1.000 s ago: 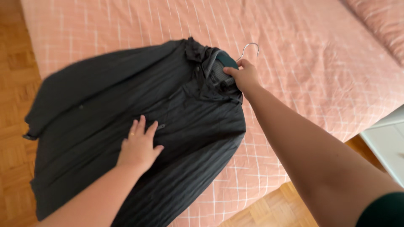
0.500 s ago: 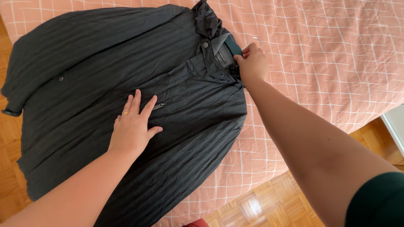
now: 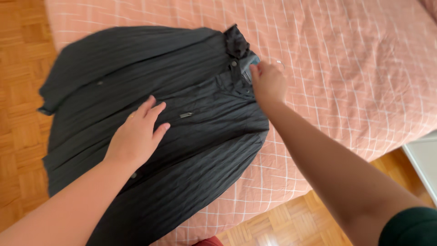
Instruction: The person opens a wardrobe and removes several garments one by one, including a dark shirt, a polo shirt, a puffer jacket, a windbreaker, and two plaid shirts. Each item is taken off its hanger and placed on the bed.
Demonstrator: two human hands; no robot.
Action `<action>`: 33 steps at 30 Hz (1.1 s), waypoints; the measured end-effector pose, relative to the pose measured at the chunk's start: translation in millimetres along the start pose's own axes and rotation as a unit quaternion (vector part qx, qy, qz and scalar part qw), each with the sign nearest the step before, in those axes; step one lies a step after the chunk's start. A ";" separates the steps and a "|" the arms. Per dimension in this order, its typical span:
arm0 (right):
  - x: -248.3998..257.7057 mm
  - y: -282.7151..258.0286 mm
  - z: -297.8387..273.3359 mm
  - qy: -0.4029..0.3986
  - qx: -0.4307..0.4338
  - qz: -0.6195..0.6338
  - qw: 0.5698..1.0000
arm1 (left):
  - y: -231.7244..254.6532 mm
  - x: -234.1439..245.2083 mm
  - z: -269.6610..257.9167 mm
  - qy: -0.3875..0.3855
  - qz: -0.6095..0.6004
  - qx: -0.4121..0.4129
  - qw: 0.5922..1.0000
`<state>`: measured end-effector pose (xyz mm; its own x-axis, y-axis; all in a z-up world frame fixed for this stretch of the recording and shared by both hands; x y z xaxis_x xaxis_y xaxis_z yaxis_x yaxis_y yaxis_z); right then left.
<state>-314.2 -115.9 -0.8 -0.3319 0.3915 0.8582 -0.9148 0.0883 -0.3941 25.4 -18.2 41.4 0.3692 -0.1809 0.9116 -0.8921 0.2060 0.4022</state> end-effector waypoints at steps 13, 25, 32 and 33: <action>76.9 -209.9 -98.3 -0.295 -0.053 0.402 0.865 | -37.4 119.2 -153.4 0.084 -0.398 0.139 0.903; 148.4 -384.8 -260.6 -0.634 -0.117 0.652 0.400 | -82.1 189.2 -387.9 0.177 -0.765 0.156 0.599; 176.7 -480.9 -361.9 -0.705 -0.135 0.644 0.263 | -104.0 225.2 -531.8 0.257 -0.861 0.053 0.435; 180.8 -493.5 -374.6 -0.709 -0.140 0.640 0.263 | -104.8 230.0 -549.4 0.271 -0.861 0.056 0.426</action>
<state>163.5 254.5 225.6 -0.2596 -0.4526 -0.8531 0.1405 0.8563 -0.4971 346.9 446.9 255.7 0.4801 0.2844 -0.8298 0.8285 0.1639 0.5355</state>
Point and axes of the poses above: each hand's wrist, its own z-axis towards the middle knuckle, its own x-axis out of the back of the hand, y = z × x, the point moved 4 cm from there along z, towards the middle knuckle, and after that the axes turned 2 degrees about -y, right-handed, at the moved point
